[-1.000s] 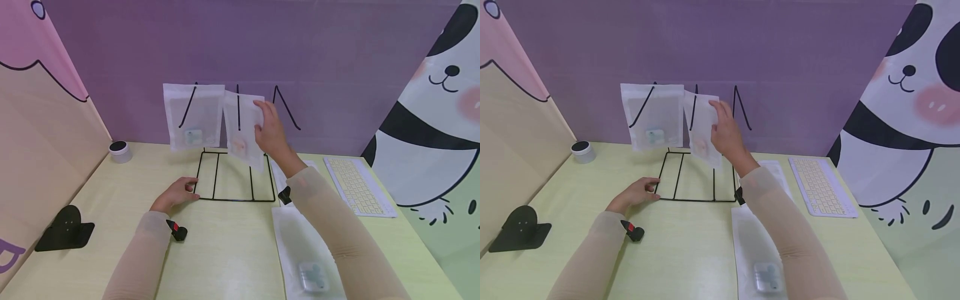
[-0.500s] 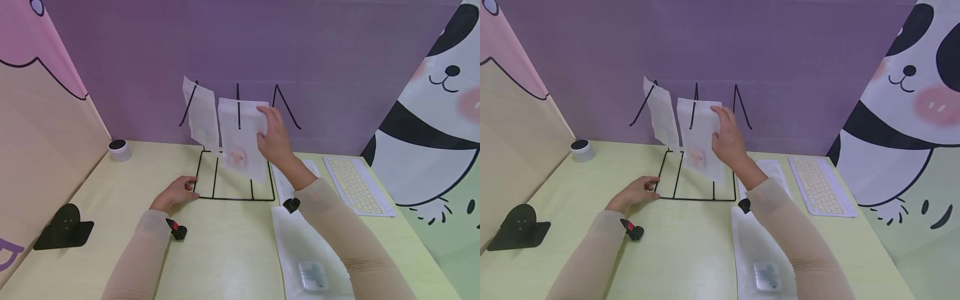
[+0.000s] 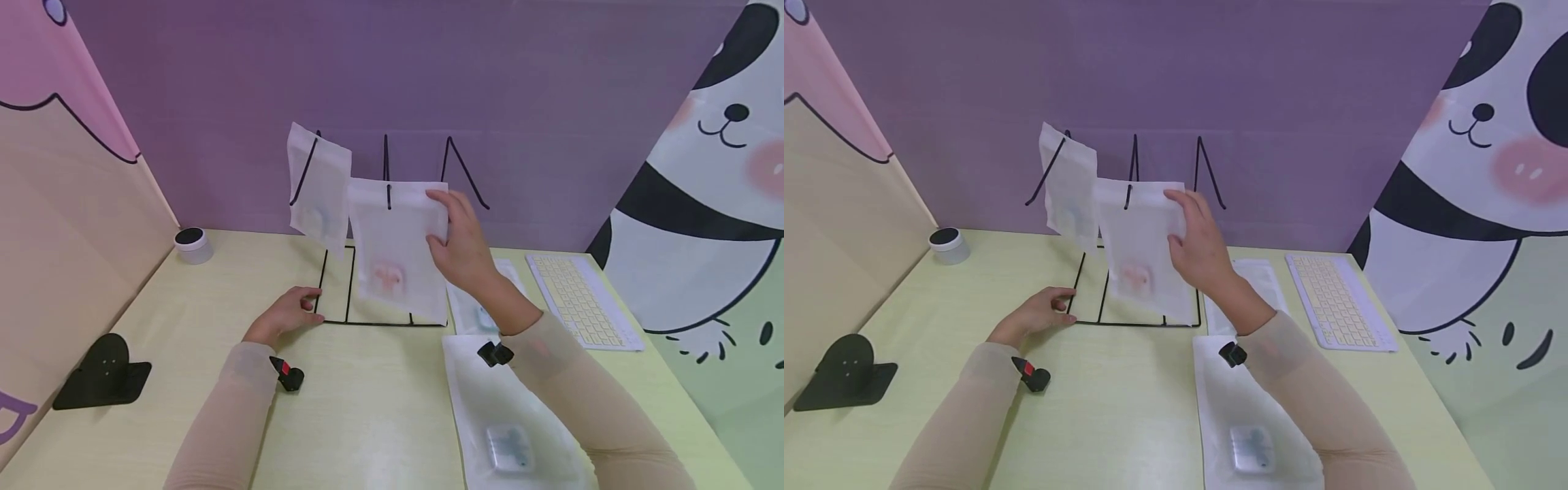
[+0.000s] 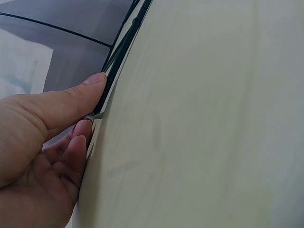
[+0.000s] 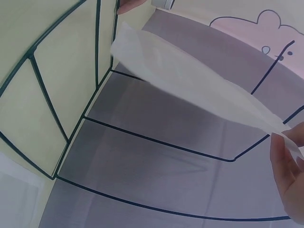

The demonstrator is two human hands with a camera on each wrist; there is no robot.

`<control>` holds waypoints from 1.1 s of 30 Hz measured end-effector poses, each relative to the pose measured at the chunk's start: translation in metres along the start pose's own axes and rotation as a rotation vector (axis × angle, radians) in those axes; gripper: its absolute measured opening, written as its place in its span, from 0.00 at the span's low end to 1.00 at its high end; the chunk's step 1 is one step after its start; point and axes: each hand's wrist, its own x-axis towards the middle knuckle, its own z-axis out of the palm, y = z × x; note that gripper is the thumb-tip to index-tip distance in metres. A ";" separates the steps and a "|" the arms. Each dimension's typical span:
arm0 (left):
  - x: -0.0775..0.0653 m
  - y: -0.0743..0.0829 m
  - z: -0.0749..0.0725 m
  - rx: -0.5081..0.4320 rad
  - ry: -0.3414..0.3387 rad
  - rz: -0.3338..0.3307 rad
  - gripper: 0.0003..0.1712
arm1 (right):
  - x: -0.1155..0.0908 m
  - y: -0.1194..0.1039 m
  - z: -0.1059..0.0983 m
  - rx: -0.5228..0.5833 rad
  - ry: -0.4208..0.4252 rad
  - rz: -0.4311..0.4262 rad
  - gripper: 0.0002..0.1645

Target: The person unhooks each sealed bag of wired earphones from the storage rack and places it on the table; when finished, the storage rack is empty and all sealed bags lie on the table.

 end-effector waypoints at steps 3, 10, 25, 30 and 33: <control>0.000 0.000 -0.001 -0.006 -0.006 -0.004 0.37 | -0.006 -0.005 -0.005 0.013 -0.010 -0.013 0.38; 0.001 -0.001 -0.001 -0.009 -0.013 0.001 0.37 | -0.019 -0.016 -0.012 0.037 -0.046 -0.020 0.39; 0.000 -0.001 -0.002 -0.017 -0.012 -0.011 0.37 | -0.039 -0.038 -0.027 0.074 -0.086 -0.021 0.40; -0.002 0.002 -0.002 -0.034 -0.013 -0.019 0.37 | -0.043 -0.044 -0.031 0.089 -0.092 -0.007 0.41; -0.004 0.005 -0.002 -0.034 -0.020 -0.023 0.37 | -0.049 -0.047 -0.033 0.122 -0.118 0.032 0.41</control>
